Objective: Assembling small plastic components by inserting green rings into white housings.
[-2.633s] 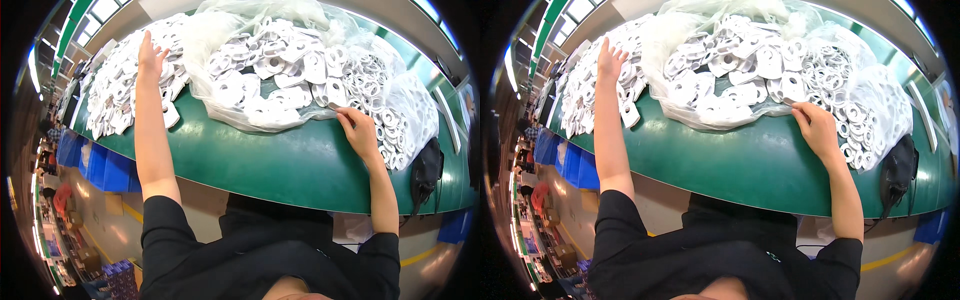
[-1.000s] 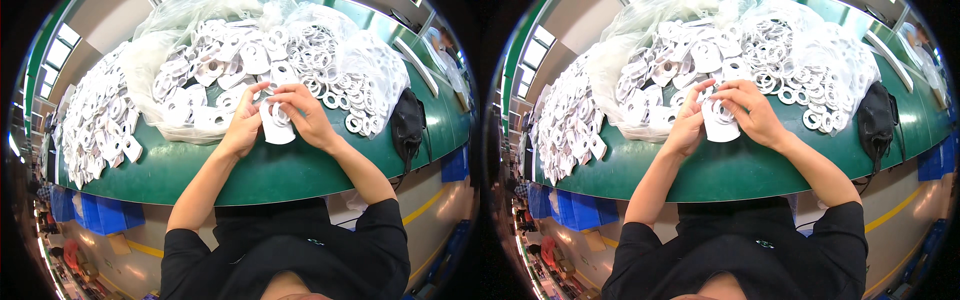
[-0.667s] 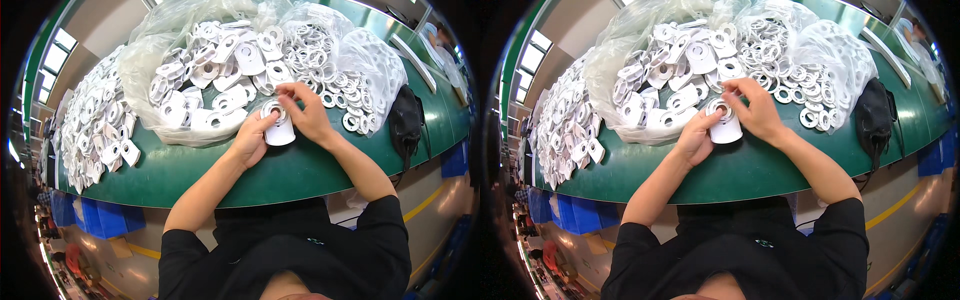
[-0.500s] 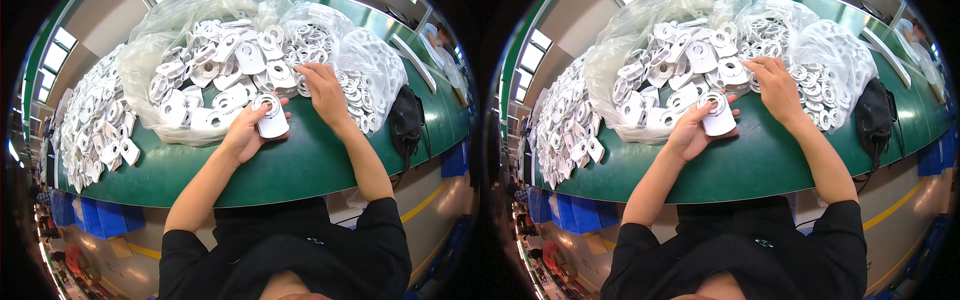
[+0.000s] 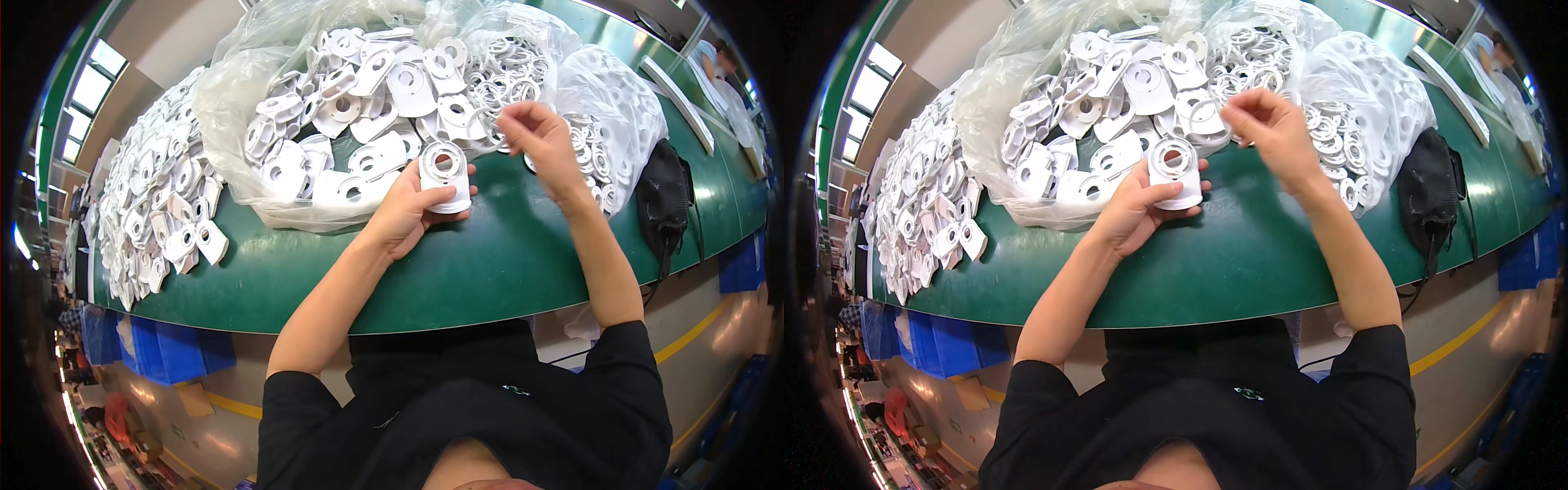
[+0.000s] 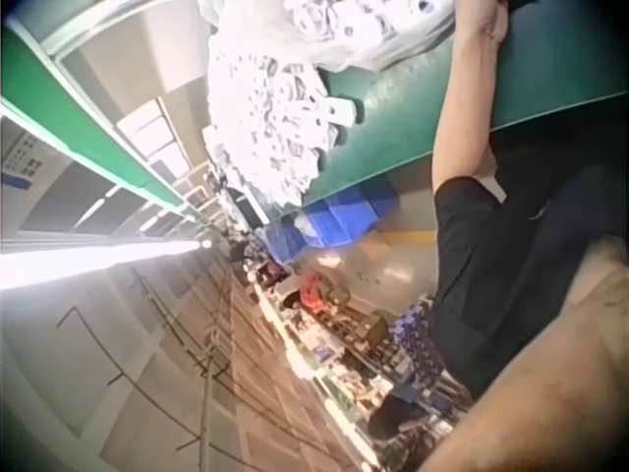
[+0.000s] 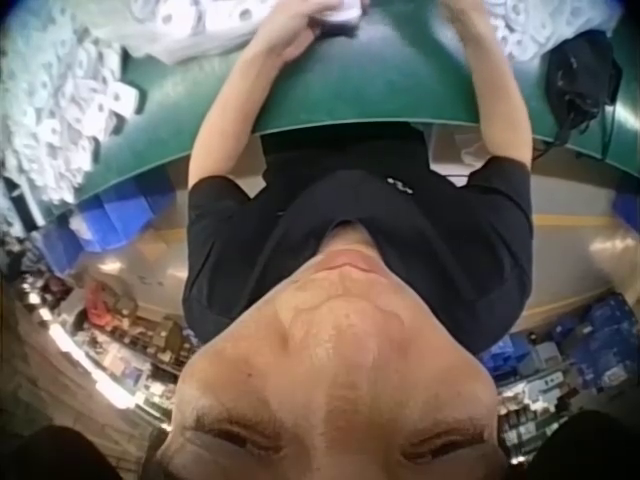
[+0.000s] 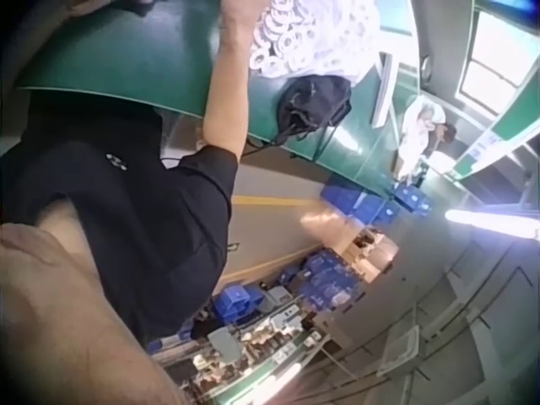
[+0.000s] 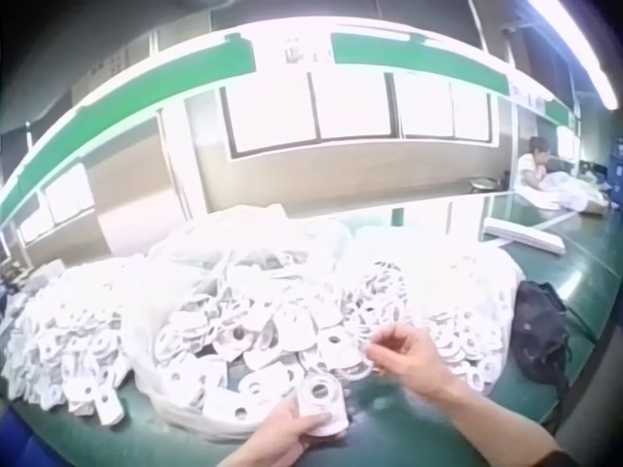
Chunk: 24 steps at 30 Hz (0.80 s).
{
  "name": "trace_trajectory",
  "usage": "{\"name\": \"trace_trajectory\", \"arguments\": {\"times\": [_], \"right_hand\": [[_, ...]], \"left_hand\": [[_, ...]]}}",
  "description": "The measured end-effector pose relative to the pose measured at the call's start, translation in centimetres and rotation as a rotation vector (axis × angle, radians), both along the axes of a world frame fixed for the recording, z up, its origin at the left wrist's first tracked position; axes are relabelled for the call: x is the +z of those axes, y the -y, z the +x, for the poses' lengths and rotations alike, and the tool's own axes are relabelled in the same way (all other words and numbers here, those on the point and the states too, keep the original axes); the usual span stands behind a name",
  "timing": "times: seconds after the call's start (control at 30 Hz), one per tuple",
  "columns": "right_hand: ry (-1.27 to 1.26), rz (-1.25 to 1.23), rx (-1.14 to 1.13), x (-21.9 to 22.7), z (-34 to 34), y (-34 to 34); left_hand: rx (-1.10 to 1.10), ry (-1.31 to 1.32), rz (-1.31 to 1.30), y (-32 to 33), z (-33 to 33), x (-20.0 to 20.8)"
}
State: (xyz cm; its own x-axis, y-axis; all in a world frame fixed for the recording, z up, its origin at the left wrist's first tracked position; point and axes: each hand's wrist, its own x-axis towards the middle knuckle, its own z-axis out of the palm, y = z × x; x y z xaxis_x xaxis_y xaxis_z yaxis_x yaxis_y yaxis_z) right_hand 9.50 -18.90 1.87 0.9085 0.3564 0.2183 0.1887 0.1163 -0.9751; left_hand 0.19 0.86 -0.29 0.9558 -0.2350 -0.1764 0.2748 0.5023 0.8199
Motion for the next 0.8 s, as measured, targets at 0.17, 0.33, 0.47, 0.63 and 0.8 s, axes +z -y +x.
{"name": "trace_trajectory", "arguments": {"times": [0.17,0.33,0.47,0.63,0.8], "right_hand": [[-0.202,-0.025,0.163,-1.0,-2.0,-1.9],[-0.173,-0.107,0.13,-1.7,-1.6,-1.8],[-0.169,-0.119,0.132,-1.5,-1.7,-1.7],[-0.055,-0.212,0.163,-1.9,-1.5,-1.6],[0.175,-0.319,0.046,-1.0,-2.9,-2.3]], "left_hand": [[-0.081,0.011,-0.022,0.1,-0.2,-0.1],[-0.103,0.038,-0.008,0.2,-0.3,0.1],[-0.133,0.011,0.009,0.0,-0.2,0.3],[-0.103,0.038,0.061,0.3,-0.5,-0.3],[-0.067,0.117,0.185,0.3,-0.4,-0.4]]}}
